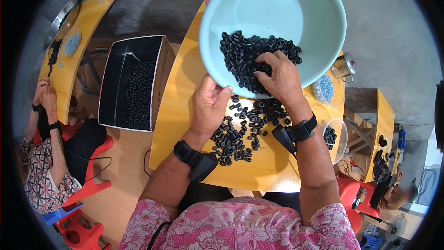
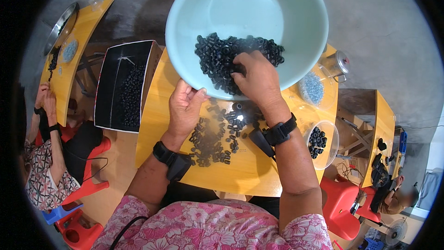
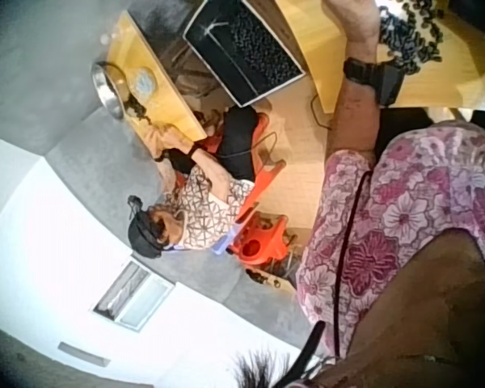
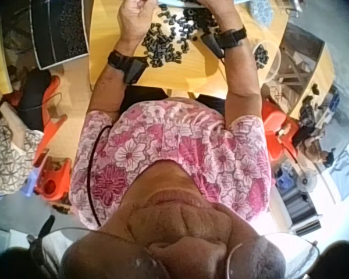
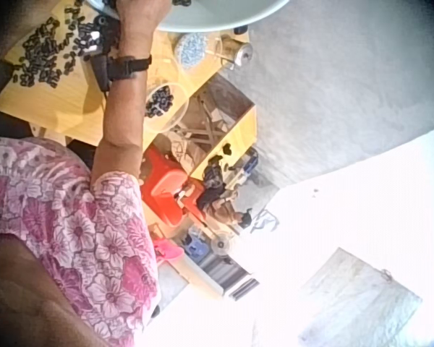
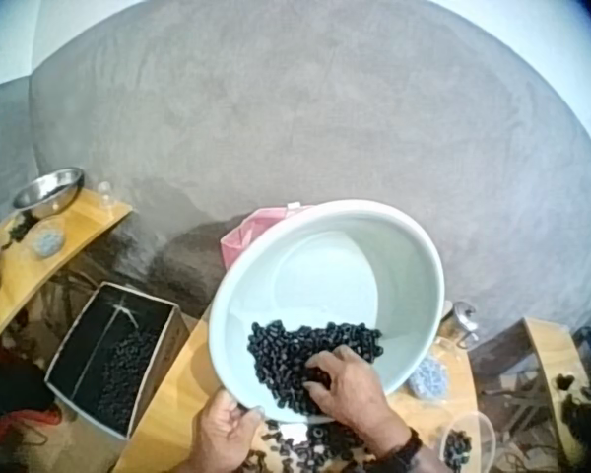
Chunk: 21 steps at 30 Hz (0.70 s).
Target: Sorting small black plastic components from a bowl onto a table and then assembling them into pairs.
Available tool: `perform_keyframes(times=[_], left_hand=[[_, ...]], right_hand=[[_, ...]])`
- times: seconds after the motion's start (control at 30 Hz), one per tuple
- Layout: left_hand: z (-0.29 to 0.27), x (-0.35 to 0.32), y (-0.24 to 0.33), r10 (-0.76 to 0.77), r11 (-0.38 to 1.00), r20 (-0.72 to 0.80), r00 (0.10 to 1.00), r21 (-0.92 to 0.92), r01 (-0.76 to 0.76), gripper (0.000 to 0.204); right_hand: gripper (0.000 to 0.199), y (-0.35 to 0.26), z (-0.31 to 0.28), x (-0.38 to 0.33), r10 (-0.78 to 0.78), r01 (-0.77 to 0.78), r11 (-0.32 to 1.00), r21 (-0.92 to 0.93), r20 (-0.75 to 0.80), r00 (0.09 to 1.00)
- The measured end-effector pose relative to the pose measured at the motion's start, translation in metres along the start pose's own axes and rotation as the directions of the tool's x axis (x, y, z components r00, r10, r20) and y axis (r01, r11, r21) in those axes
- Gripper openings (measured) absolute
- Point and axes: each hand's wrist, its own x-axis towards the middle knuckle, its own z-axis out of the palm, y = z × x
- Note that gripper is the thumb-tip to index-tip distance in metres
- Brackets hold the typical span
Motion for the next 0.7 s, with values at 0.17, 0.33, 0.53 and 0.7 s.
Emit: perform_keyframes(times=[0.17,0.33,0.53,0.7], left_hand=[[0.0003,-0.0006,-0.0032,0.004,1.0,-0.001,1.0,0.006,-0.004,0.033],[-0.0001,-0.0015,-0.001,0.007,1.0,0.0,1.0,0.031,-0.007,0.033],[0.0041,0.0004,0.0018,0.022,0.998,-0.057,0.998,-0.055,-0.025,0.022],[0.0047,0.0006,0.0036,0.011,0.997,-0.055,0.998,-0.077,-0.015,0.023]], right_hand=[[0.02,0.0047,0.0037,-0.0005,-0.025,0.025,1.0,-0.012,0.017,1.0],[0.019,0.01,0.0067,-0.0015,-0.046,0.046,0.997,0.061,-0.007,0.999],[0.022,0.0076,0.0049,-0.0014,-0.09,0.09,0.994,0.069,-0.01,0.996],[0.026,0.0095,0.0072,0.0001,-0.158,0.158,0.987,0.005,-0.008,0.987]])
